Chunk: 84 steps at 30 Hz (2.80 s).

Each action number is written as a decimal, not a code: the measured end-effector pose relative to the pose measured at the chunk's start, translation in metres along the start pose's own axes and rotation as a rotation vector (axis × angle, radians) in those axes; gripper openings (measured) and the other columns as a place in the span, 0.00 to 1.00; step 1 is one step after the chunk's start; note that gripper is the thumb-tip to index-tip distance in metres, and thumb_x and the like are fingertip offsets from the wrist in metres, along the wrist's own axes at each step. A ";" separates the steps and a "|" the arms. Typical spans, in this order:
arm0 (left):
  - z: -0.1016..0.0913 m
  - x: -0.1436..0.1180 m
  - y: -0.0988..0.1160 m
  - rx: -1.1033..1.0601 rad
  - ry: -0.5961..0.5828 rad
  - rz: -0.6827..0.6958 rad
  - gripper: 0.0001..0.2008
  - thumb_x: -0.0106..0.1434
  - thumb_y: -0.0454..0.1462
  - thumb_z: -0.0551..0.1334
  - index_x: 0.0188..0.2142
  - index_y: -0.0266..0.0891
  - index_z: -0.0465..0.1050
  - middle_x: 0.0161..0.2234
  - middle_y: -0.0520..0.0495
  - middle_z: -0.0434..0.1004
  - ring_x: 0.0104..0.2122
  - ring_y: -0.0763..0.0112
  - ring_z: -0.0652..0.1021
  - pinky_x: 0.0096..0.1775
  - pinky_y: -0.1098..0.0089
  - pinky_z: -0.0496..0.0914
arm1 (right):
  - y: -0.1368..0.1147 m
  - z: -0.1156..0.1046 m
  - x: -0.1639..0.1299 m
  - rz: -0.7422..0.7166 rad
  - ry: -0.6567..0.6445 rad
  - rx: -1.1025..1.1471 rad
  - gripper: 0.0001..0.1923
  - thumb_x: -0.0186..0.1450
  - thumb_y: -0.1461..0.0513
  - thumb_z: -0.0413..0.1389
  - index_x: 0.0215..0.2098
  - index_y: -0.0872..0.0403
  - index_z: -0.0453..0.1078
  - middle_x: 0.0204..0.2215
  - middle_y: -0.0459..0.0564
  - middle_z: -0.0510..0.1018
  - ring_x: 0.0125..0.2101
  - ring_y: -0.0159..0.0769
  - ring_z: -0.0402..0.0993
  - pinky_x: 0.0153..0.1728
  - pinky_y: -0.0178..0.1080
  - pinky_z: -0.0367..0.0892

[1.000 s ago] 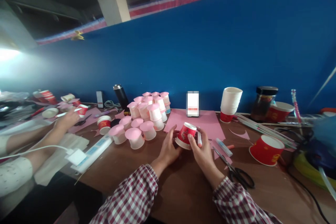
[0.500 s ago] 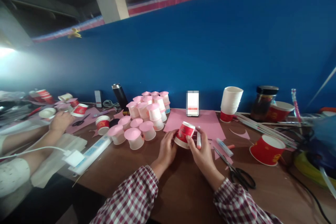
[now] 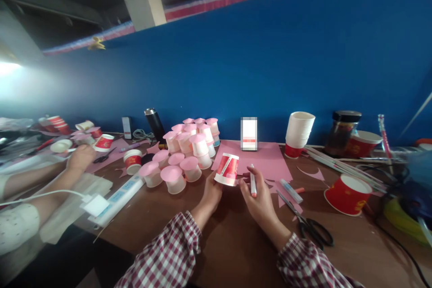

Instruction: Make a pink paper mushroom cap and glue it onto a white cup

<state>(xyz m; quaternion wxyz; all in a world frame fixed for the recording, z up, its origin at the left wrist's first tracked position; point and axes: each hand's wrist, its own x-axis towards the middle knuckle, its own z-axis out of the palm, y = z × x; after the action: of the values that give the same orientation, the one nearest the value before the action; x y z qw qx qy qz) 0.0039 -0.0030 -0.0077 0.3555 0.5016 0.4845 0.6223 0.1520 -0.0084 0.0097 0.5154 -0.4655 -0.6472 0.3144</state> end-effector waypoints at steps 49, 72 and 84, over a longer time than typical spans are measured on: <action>0.004 -0.010 0.019 -0.138 -0.153 0.032 0.16 0.63 0.35 0.49 0.49 0.38 0.66 0.48 0.43 0.72 0.47 0.63 0.72 0.49 0.64 0.65 | 0.002 0.000 0.003 0.066 -0.032 0.162 0.21 0.62 0.54 0.55 0.51 0.50 0.62 0.47 0.51 0.73 0.47 0.42 0.70 0.45 0.42 0.67; 0.008 -0.006 0.017 -0.578 -0.136 -0.370 0.18 0.59 0.43 0.61 0.47 0.40 0.68 0.44 0.44 0.75 0.44 0.63 0.75 0.48 0.64 0.66 | -0.005 -0.002 -0.001 0.135 -0.111 0.061 0.27 0.60 0.51 0.55 0.55 0.48 0.56 0.56 0.52 0.64 0.57 0.46 0.59 0.47 0.45 0.67; 0.006 -0.001 0.018 -0.845 -0.244 -0.578 0.24 0.61 0.48 0.56 0.49 0.31 0.71 0.47 0.36 0.74 0.51 0.53 0.72 0.54 0.56 0.62 | 0.004 -0.001 -0.002 0.030 -0.073 0.031 0.28 0.61 0.54 0.55 0.57 0.48 0.54 0.55 0.52 0.64 0.55 0.45 0.62 0.54 0.48 0.61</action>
<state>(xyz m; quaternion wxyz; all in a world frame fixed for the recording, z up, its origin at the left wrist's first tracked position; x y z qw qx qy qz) 0.0102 -0.0070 0.0092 0.7377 0.2292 0.2650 0.5772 0.1545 -0.0084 0.0056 0.4941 -0.4552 -0.6534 0.3488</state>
